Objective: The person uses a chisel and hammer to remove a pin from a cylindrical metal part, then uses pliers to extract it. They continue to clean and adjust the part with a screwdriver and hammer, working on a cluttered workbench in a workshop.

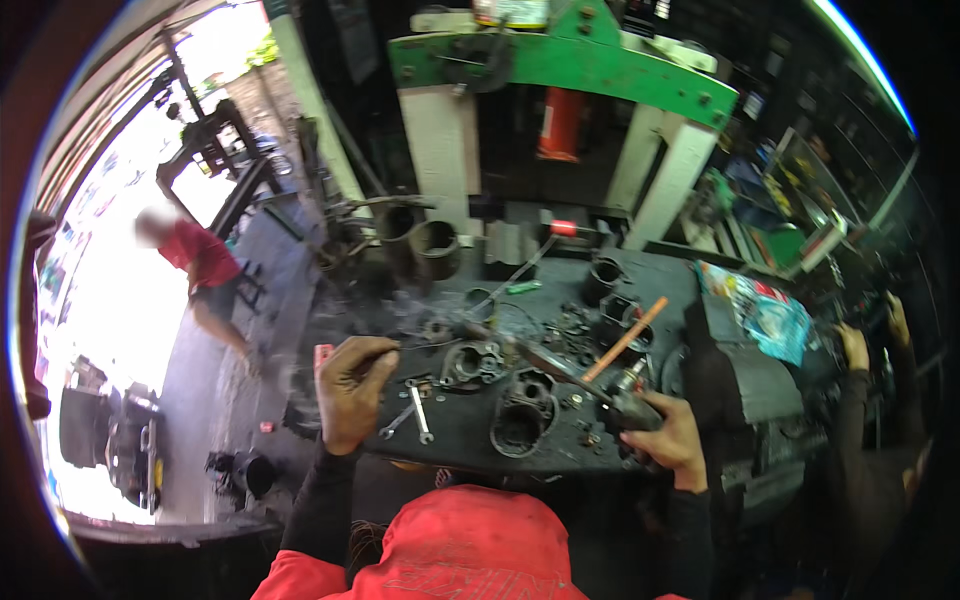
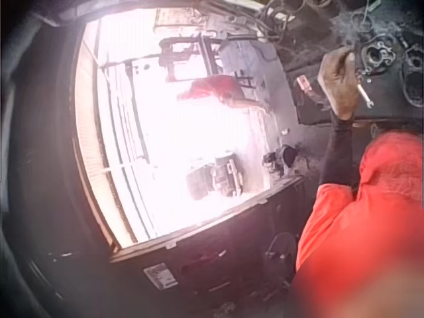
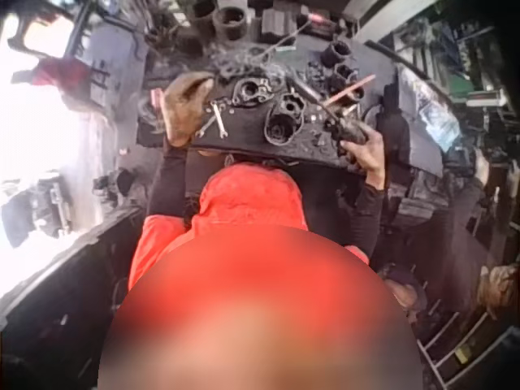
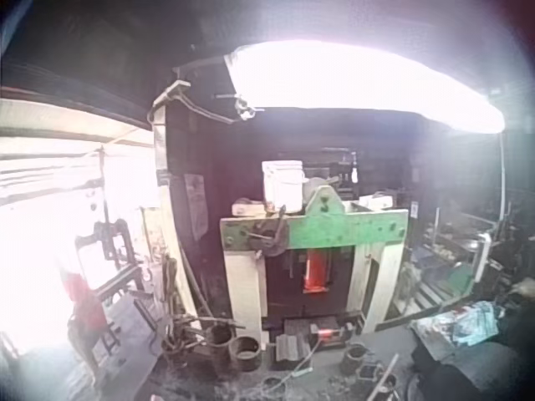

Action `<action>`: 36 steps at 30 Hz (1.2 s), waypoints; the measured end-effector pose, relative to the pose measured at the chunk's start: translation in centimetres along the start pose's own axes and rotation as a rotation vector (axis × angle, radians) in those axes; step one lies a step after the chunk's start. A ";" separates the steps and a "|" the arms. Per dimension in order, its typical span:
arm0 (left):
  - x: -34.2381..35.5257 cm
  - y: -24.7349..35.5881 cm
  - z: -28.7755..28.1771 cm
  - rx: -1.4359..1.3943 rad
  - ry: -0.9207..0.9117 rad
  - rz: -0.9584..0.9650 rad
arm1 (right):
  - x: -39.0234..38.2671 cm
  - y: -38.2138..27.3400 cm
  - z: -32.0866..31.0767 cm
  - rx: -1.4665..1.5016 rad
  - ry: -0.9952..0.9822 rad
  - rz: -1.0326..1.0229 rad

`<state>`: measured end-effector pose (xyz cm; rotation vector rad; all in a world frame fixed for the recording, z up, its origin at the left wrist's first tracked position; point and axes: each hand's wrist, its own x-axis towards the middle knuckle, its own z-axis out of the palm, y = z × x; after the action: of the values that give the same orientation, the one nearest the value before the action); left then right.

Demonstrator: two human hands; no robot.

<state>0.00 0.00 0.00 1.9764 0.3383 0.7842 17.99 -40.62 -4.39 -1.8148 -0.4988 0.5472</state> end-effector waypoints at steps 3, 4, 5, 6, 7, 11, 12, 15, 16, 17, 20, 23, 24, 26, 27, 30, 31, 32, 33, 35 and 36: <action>0.3 0.2 1.6 -0.071 -0.017 0.059 | -0.9 -1.5 0.3 0.036 0.045 0.122; 0.4 0.2 2.0 -0.078 -0.034 0.064 | -1.2 -2.0 0.3 0.037 0.061 0.136; 0.5 0.1 2.3 -0.084 -0.049 0.069 | -1.3 -2.4 0.3 0.041 0.069 0.147; 0.6 0.1 2.5 -0.083 -0.054 0.090 | -1.5 -2.7 0.4 0.026 0.088 0.163; 0.7 0.2 2.7 -0.077 -0.058 0.109 | -1.6 -2.8 0.5 0.028 0.087 0.153; 1.0 0.6 3.4 -0.067 -0.078 0.120 | -1.8 -3.1 0.4 -0.005 0.102 0.147; 1.0 0.7 3.5 -0.064 -0.080 0.119 | -1.8 -3.0 0.4 -0.008 0.105 0.143; 1.1 0.8 3.8 -0.055 -0.088 0.114 | -1.9 -2.9 0.5 -0.043 0.134 0.182; 1.1 0.8 3.9 -0.054 -0.091 0.111 | -1.9 -2.9 0.5 -0.026 0.119 0.151; 1.2 0.7 4.0 -0.054 -0.094 0.108 | -1.9 -3.0 0.5 -0.030 0.116 0.152; 1.2 0.5 4.2 -0.035 -0.108 0.112 | -2.0 -3.2 0.7 -0.039 0.126 0.158; 1.2 0.2 4.2 -0.019 -0.110 0.128 | -2.0 -3.3 0.8 -0.052 0.123 0.142; 1.2 0.1 4.3 -0.033 -0.098 0.143 | -2.0 -3.2 0.8 -0.080 0.123 0.148; 1.2 0.0 4.3 -0.050 -0.084 0.143 | -1.9 -3.2 0.8 -0.072 0.113 0.107; 1.2 0.0 4.3 -0.049 -0.089 0.149 | -1.9 -3.2 0.8 -0.100 0.115 0.114; 1.2 0.0 4.2 -0.044 -0.111 0.134 | -1.9 -3.4 1.0 -0.144 0.130 0.155; 1.2 -0.1 4.1 -0.047 -0.118 0.130 | -1.9 -3.5 1.1 -0.108 0.120 0.122; 1.2 -0.1 4.1 -0.050 -0.124 0.126 | -2.0 -3.6 1.2 -0.098 0.122 0.134; 1.1 -0.1 4.1 -0.050 -0.126 0.124 | -2.0 -3.8 1.3 -0.102 0.128 0.168; 1.1 -0.1 4.1 -0.051 -0.129 0.120 | -2.1 -4.0 1.4 -0.086 0.123 0.161; 1.1 -0.2 4.1 -0.055 -0.129 0.120 | -2.2 -4.1 1.4 -0.089 0.118 0.171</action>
<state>3.53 -2.13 -1.13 1.9982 0.1212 0.7297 15.12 -39.62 -0.63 -1.9740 -0.2936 0.5372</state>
